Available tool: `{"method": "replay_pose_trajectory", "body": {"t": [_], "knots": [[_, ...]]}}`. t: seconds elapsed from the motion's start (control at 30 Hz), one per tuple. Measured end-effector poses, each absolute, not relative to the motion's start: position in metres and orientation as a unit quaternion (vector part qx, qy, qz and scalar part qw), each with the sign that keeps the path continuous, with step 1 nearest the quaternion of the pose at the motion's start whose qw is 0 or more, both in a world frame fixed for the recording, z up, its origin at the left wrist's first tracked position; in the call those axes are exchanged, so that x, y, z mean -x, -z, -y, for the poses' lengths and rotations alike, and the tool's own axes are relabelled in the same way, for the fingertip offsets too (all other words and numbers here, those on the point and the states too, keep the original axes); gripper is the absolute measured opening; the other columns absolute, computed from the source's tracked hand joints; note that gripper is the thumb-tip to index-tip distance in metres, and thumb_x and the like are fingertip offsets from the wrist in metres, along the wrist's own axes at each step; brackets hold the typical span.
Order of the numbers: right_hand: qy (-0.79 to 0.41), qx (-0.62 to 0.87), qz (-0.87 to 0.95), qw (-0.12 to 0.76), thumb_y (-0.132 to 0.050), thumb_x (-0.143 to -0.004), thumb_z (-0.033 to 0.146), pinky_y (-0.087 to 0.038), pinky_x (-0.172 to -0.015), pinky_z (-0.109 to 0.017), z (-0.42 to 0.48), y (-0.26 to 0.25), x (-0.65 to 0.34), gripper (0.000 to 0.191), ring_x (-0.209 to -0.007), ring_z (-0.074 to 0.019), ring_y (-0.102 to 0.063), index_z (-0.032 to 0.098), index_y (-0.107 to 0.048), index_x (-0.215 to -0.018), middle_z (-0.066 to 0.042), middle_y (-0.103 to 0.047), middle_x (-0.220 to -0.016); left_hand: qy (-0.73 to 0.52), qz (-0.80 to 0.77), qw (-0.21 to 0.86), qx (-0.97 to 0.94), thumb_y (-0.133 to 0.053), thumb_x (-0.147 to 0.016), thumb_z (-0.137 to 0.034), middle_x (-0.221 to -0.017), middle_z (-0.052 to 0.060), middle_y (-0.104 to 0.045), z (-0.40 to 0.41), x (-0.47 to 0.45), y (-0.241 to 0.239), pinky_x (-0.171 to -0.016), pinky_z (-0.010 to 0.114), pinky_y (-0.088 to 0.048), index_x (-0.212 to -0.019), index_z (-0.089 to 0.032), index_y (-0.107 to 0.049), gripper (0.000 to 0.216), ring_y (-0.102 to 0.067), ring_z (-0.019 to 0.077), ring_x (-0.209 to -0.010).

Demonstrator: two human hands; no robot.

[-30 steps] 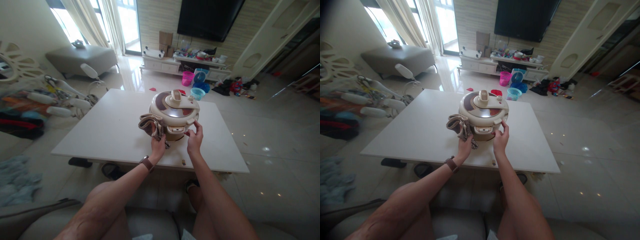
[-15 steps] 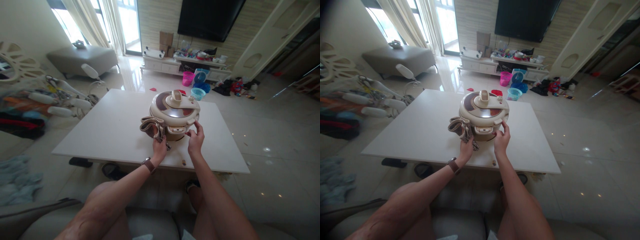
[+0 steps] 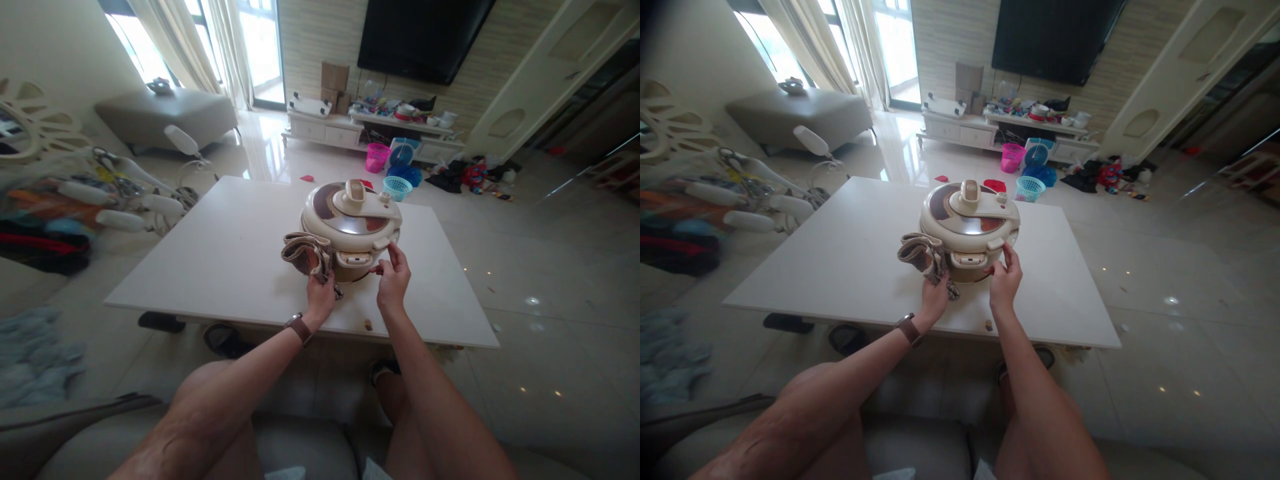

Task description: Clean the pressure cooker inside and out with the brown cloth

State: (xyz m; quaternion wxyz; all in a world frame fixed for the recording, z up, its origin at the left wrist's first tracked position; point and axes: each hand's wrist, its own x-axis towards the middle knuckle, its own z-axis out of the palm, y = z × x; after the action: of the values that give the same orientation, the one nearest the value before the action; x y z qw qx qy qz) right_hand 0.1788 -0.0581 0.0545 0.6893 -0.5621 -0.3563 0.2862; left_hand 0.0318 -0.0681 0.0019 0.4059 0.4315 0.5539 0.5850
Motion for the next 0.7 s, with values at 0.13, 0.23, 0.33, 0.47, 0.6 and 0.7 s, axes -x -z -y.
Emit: {"method": "replay_pose_trajectory", "body": {"t": [0.13,0.23,0.33,0.47,0.6,0.7], "knots": [[-0.248,0.579,0.373,0.681,-0.073,-0.076,0.042,-0.058,-0.071,-0.032,0.055,-0.055,-0.182,0.059,-0.076,-0.0152,-0.069,0.019,-0.068,-0.130,-0.014,-0.072,-0.136,-0.596,-0.550,0.397,-0.431,-0.063,-0.094,-0.025,-0.142,0.007,-0.071,0.069,-0.032,-0.004,-0.126,0.042,-0.039,-0.134,-0.026,-0.068,0.041,-0.057,0.0238,-0.144],[-0.204,0.595,0.395,0.670,-0.083,-0.073,0.046,-0.060,-0.084,-0.036,0.052,-0.054,-0.185,0.059,-0.092,-0.0198,-0.072,0.019,-0.069,-0.123,-0.013,-0.074,-0.128,-0.598,-0.549,0.393,-0.432,-0.063,-0.093,-0.023,-0.147,0.007,-0.068,0.068,-0.031,-0.005,-0.129,0.040,-0.035,-0.137,-0.026,-0.066,0.044,-0.052,0.0227,-0.150],[-0.204,0.599,0.388,0.670,-0.087,-0.070,0.048,-0.062,-0.088,-0.039,0.048,-0.052,-0.188,0.060,-0.098,-0.0223,-0.073,0.018,-0.068,-0.117,-0.012,-0.074,-0.121,-0.598,-0.547,0.400,-0.428,-0.063,-0.093,-0.021,-0.149,0.007,-0.066,0.068,-0.030,-0.006,-0.129,0.040,-0.036,-0.138,-0.027,-0.065,0.045,-0.054,0.0228,-0.148],[-0.203,0.595,0.385,0.676,-0.088,-0.068,0.048,-0.062,-0.092,-0.042,0.045,-0.049,-0.191,0.060,-0.098,-0.0229,-0.072,0.017,-0.067,-0.114,-0.011,-0.075,-0.108,-0.587,-0.554,0.416,-0.420,-0.063,-0.094,-0.023,-0.144,0.007,-0.070,0.067,-0.030,-0.004,-0.127,0.042,-0.039,-0.136,-0.024,-0.066,0.042,-0.057,0.0236,-0.145],[-0.185,0.602,0.401,0.665,-0.085,-0.073,0.047,-0.061,-0.096,-0.044,0.045,-0.049,-0.193,0.058,-0.099,-0.0224,-0.072,0.018,-0.066,-0.119,-0.010,-0.075,-0.107,-0.587,-0.550,0.420,-0.420,-0.063,-0.094,-0.023,-0.149,0.008,-0.066,0.067,-0.030,-0.001,-0.127,0.043,-0.038,-0.140,-0.024,-0.063,0.046,-0.056,0.0239,-0.145],[-0.176,0.604,0.413,0.658,-0.082,-0.077,0.047,-0.061,-0.099,-0.045,0.047,-0.048,-0.192,0.057,-0.101,-0.0221,-0.071,0.019,-0.064,-0.123,-0.010,-0.074,-0.111,-0.594,-0.545,0.414,-0.424,-0.063,-0.093,-0.022,-0.155,0.006,-0.062,0.067,-0.030,-0.003,-0.130,0.043,-0.035,-0.145,-0.026,-0.060,0.052,-0.053,0.0229,-0.149]]}}
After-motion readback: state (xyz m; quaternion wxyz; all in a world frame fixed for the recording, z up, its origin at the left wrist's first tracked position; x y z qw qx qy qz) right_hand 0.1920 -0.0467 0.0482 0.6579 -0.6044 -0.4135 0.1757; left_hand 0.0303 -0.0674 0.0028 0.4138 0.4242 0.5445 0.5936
